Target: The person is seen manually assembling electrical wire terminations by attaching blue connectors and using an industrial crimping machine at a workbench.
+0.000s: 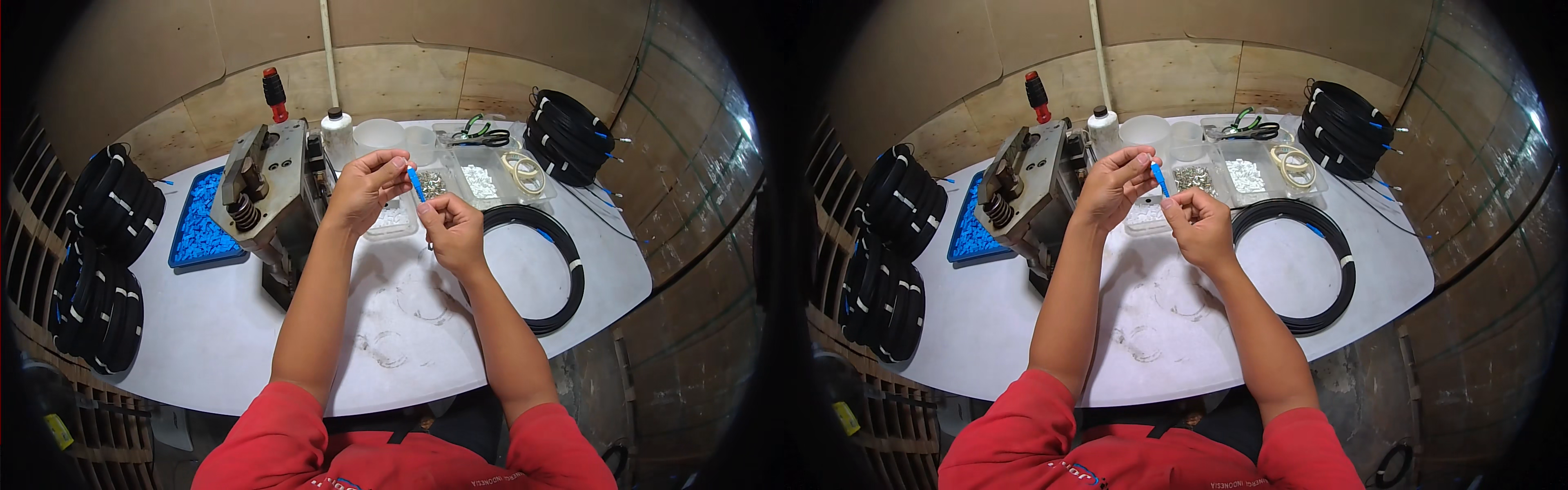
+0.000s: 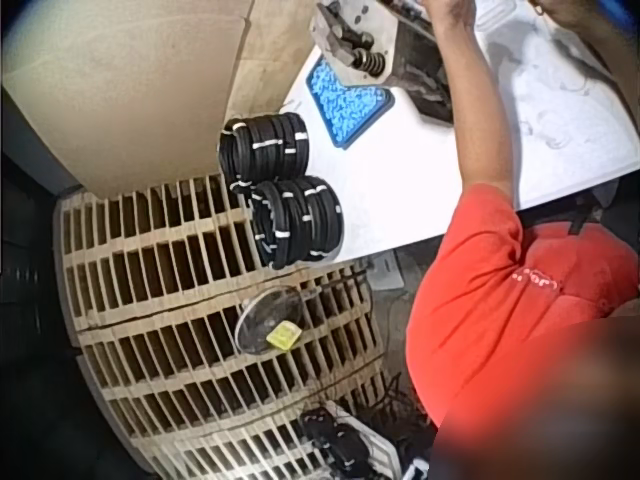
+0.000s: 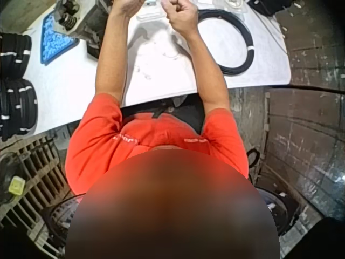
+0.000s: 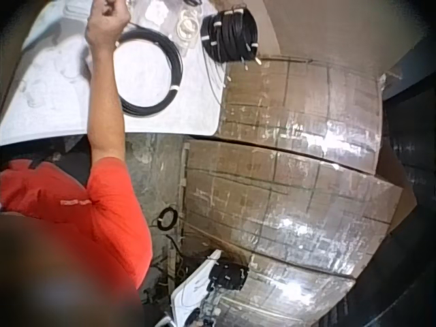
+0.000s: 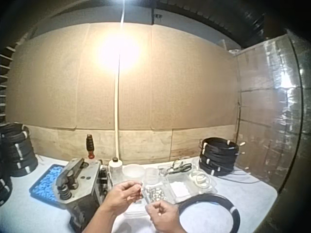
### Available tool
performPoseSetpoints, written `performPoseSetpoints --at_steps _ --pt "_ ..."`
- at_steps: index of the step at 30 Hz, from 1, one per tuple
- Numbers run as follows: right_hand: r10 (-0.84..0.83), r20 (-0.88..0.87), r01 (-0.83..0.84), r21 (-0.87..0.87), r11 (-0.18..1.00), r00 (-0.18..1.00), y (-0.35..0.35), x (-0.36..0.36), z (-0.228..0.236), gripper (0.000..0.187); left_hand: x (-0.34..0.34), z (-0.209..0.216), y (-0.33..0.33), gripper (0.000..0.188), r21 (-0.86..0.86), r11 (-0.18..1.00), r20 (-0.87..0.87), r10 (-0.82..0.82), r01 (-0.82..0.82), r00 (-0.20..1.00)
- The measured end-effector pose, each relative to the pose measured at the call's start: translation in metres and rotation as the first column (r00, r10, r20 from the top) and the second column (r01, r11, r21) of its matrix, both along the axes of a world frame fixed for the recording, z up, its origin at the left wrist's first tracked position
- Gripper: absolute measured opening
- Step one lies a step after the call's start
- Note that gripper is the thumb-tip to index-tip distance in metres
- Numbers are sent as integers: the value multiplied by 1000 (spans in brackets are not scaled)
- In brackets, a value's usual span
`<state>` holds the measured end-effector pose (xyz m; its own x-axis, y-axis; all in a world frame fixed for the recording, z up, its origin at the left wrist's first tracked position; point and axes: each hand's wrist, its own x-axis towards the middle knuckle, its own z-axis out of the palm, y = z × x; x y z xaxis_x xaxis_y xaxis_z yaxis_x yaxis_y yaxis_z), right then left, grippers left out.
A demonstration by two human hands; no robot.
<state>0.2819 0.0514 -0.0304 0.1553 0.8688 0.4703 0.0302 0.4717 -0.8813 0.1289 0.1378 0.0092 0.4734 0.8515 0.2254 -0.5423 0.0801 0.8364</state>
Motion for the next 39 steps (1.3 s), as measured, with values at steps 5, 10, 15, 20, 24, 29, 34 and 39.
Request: performPoseSetpoints --at_steps 5,10,15,20,24,29,34,39 --pt "-19 2 19 -27 999 1000 -3 -1 3 15 -1 0 0 21 51 999 -40 7 -5 999" --pt "-43 11 44 -49 998 999 -4 0 4 16 0 3 -4 23 195 978 -85 87 -69 993" --pt "-66 34 67 -46 997 997 -2 -1 3 16 0 5 -4 19 429 888 -176 263 -166 949" --pt "-84 22 85 -47 995 996 -2 -1 4 16 5 7 -8 18 543 799 -231 438 -258 869" --pt "-93 38 95 -53 994 995 -1 0 4 16 4 9 -11 19 529 818 -257 411 -228 875" --pt "-112 36 113 -33 993 993 -1 2 2 16 6 9 -13 21 529 825 -262 381 -198 887" --pt "-102 18 103 -31 994 995 1 1 2 18 9 7 -16 27 524 837 -289 348 -157 892" --pt "-126 26 127 -20 992 992 2 0 -2 18 12 7 -17 26 552 814 -244 365 -181 898"
